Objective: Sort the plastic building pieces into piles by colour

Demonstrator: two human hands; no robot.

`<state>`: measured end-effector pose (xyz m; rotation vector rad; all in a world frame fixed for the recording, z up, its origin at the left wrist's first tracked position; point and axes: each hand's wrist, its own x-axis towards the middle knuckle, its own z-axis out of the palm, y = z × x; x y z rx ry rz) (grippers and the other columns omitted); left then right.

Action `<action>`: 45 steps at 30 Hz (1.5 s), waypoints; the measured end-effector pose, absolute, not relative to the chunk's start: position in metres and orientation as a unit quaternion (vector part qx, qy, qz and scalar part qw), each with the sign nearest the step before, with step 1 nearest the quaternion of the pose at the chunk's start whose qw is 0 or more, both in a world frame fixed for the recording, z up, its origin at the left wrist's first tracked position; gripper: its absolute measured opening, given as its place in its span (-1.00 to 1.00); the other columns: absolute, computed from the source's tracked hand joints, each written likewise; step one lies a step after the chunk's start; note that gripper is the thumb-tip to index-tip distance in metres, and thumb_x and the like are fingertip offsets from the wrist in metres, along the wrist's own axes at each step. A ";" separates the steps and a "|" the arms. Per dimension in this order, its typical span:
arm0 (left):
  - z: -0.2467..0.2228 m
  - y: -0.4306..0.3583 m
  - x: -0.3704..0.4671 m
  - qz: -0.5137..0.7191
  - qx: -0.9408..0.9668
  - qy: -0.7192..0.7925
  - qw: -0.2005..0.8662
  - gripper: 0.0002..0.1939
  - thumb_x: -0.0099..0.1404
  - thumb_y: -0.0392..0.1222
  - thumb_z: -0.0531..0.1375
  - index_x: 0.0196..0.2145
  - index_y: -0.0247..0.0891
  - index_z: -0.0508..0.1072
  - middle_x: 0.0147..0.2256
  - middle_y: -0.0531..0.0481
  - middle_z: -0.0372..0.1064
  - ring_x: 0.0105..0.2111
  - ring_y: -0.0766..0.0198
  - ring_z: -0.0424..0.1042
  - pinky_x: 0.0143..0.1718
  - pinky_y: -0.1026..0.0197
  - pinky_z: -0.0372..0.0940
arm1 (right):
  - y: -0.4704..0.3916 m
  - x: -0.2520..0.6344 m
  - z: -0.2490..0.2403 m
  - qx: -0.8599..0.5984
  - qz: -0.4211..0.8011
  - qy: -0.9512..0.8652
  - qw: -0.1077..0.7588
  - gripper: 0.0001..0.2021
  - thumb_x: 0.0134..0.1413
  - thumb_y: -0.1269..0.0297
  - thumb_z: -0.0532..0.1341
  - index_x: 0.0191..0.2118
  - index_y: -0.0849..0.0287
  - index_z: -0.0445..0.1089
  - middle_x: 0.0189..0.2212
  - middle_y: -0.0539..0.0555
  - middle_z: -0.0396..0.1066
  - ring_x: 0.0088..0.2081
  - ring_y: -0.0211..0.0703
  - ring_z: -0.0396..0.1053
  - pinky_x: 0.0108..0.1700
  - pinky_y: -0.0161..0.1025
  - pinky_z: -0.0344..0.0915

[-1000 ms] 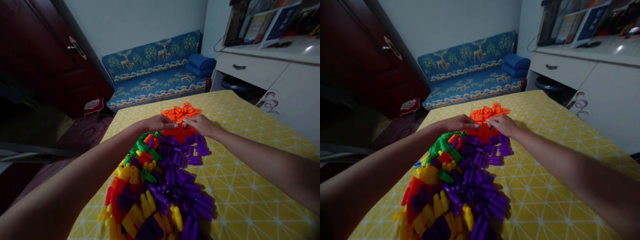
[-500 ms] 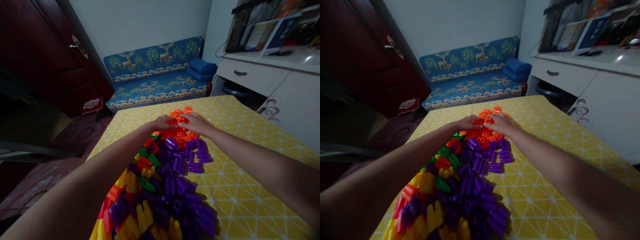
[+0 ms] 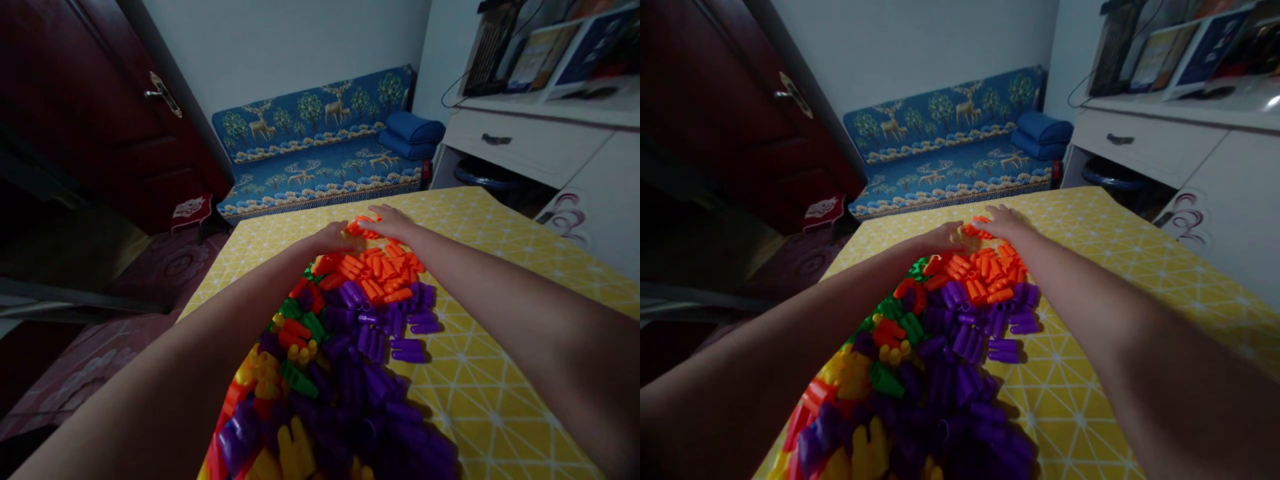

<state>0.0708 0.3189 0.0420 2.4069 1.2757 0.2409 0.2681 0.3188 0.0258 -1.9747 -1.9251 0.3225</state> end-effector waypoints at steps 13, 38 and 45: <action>0.065 0.277 0.046 0.068 0.832 0.366 0.411 -0.69 0.12 -0.17 0.21 -0.18 -0.30 0.54 -0.23 -0.01 0.55 -0.14 0.15 0.46 -0.07 0.19 0.33 | 0.265 0.239 0.013 -0.514 0.240 -0.793 0.224 -0.57 0.20 -0.14 0.11 -0.06 0.04 0.51 -0.08 0.06 0.53 -0.02 0.01 0.41 0.08 -0.09 0.28; 0.089 0.013 -0.110 0.443 0.711 0.500 0.219 -0.66 0.34 0.10 0.09 -0.24 -0.08 0.59 -0.08 -0.06 0.52 0.02 0.04 0.43 0.18 -0.03 0.21 | 0.026 0.209 0.069 -0.466 0.287 -0.710 0.442 -0.68 0.23 -0.03 0.08 -0.15 -0.05 0.51 -0.09 0.08 0.51 0.04 0.06 0.41 0.14 0.03 0.30; 0.006 0.058 -0.152 0.403 0.578 0.686 0.180 -0.35 0.33 0.21 0.01 0.20 -0.28 0.30 0.22 -0.25 0.25 0.25 -0.05 0.18 0.29 -0.15 0.02 | 0.089 0.311 -0.004 -0.705 0.156 -0.600 0.344 -0.38 0.15 -0.16 -0.01 0.17 0.10 0.35 0.19 0.29 0.30 0.22 0.25 0.23 0.26 0.20 0.14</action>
